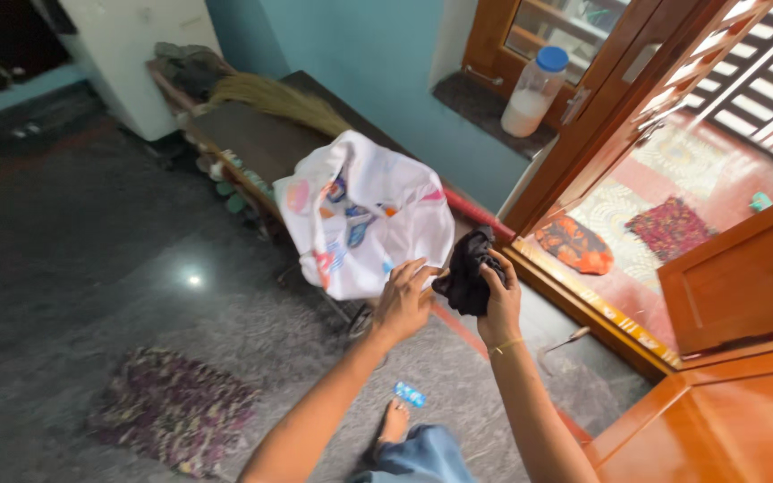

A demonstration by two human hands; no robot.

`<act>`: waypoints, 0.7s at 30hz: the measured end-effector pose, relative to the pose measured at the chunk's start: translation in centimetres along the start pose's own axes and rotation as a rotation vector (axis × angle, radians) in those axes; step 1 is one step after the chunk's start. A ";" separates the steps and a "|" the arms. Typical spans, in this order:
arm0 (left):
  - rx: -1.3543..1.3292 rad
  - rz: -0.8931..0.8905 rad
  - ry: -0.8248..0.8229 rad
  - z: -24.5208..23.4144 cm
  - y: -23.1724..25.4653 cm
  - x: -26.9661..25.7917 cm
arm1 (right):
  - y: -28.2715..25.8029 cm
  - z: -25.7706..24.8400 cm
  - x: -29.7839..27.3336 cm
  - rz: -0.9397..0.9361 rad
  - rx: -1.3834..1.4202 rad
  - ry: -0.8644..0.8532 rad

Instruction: The person unpacks supplies from a bag and arranges them into a cabinet, placing detergent sachets, a cloth, toothbrushes in a cup, soap boxes, and a plastic container onto the shelves by hand.

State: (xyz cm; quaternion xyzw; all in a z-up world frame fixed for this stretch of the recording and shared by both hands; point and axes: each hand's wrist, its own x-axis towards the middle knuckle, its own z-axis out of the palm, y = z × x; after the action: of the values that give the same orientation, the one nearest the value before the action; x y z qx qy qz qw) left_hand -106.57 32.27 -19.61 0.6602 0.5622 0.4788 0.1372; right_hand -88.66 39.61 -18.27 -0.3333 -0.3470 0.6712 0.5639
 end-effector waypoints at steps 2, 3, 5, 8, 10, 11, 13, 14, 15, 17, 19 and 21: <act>0.087 -0.017 -0.011 1.7 -2.3 3.4 | 0.6 -1.4 5.7 -0.075 -0.050 0.022; 0.080 -0.012 -0.006 2.5 -3.2 5.5 | 0.7 -2.4 8.9 -0.082 -0.057 0.021; 0.158 -0.069 -0.032 3.2 -4.8 8.3 | 2.2 -4.8 14.2 -0.122 -0.180 0.073; 0.128 -0.118 0.009 3.1 -6.6 11.2 | 4.8 -7.0 21.6 -0.276 -0.462 0.166; 0.157 -0.112 0.033 2.3 -7.9 12.2 | 7.0 -7.4 25.3 -0.254 -0.566 0.085; 0.187 -0.100 0.057 1.8 -8.6 12.6 | 8.1 -7.7 26.7 -0.237 -0.666 0.005; 0.219 -0.111 0.079 0.4 -9.7 13.1 | 10.5 -7.7 28.7 -0.159 -0.708 -0.135; 0.258 -0.110 0.100 -0.5 -10.3 13.5 | 12.1 -7.3 29.6 -0.089 -0.736 -0.273; 0.261 -0.115 0.098 -1.4 -10.6 13.7 | 13.2 -7.2 30.0 -0.083 -0.734 -0.275; 0.319 -0.119 0.123 -3.1 -10.8 14.6 | 14.5 -7.0 30.4 0.356 -1.055 -0.309; 0.469 -0.061 0.150 -5.1 -10.8 15.6 | 14.8 -6.3 30.1 0.142 -1.095 -0.282; 0.617 -0.006 0.176 -7.1 -10.9 16.7 | 13.7 -4.7 29.2 -0.071 -1.129 -0.251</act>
State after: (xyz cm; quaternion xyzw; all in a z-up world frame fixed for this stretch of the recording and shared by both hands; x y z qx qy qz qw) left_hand -120.31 47.95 -15.84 0.6250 0.6925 0.3407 -0.1172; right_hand -96.05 67.22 -34.00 -0.4883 -0.7265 0.3973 0.2756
